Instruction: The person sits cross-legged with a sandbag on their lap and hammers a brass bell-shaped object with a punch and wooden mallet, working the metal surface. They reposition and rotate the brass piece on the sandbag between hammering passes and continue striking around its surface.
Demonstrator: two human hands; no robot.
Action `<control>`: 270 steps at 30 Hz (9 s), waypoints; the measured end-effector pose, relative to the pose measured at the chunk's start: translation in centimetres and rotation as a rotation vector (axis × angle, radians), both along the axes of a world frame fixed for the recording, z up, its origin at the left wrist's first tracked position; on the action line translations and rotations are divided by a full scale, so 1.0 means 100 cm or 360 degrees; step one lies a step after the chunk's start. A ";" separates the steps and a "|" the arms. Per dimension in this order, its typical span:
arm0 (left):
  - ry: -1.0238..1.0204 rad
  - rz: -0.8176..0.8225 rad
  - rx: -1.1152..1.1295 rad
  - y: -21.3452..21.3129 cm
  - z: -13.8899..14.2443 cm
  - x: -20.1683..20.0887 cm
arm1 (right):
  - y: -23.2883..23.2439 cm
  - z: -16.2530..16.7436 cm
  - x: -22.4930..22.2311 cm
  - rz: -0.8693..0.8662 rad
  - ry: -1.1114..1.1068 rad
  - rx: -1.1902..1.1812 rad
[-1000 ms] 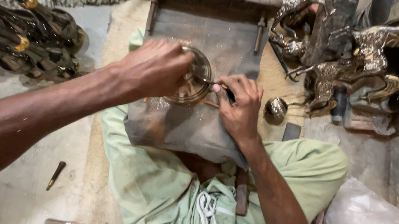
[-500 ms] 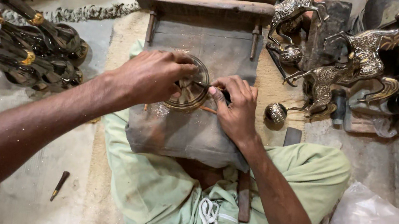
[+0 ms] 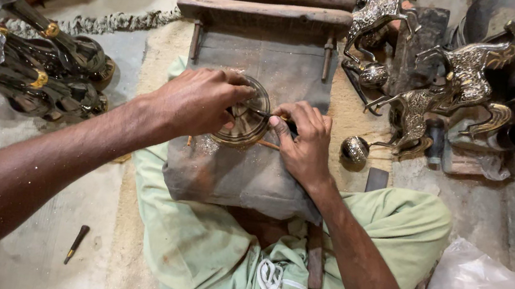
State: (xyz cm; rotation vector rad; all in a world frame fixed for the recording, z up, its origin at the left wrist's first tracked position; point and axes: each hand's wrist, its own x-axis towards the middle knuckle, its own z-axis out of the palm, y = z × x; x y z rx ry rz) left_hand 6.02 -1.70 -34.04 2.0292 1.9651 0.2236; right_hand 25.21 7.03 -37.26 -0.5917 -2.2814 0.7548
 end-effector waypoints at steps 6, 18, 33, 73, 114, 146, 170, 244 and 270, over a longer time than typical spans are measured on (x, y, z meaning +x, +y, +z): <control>-0.0014 0.0017 -0.0022 0.000 0.006 0.000 | 0.001 0.000 -0.001 -0.0020 -0.0016 -0.0015; -0.0031 -0.0011 0.0035 0.000 0.003 -0.003 | 0.001 -0.003 -0.002 0.0015 -0.0013 -0.0006; 0.0451 0.0039 -0.0258 0.008 0.003 0.001 | -0.001 0.002 -0.004 0.0004 -0.0061 0.0061; 0.0472 -0.0066 -0.0310 0.018 -0.017 -0.005 | 0.005 -0.018 -0.004 0.0000 -0.0082 0.0087; 0.0131 -0.0033 -0.0153 0.000 0.012 0.006 | 0.003 0.000 -0.005 0.0140 -0.0024 -0.0128; 0.0331 -0.0137 -0.0124 0.014 0.014 0.007 | 0.000 0.026 -0.006 0.0118 -0.0008 0.0044; 0.0269 -0.0327 0.0604 0.018 0.019 0.005 | 0.003 0.031 -0.007 0.0122 0.0007 0.0096; 0.0220 -0.0452 0.0756 0.000 0.030 0.004 | -0.004 0.020 -0.007 0.0154 -0.0009 0.0048; 0.0593 -0.0080 -0.0288 0.019 0.025 0.013 | 0.005 -0.007 -0.010 0.0149 -0.0042 0.0062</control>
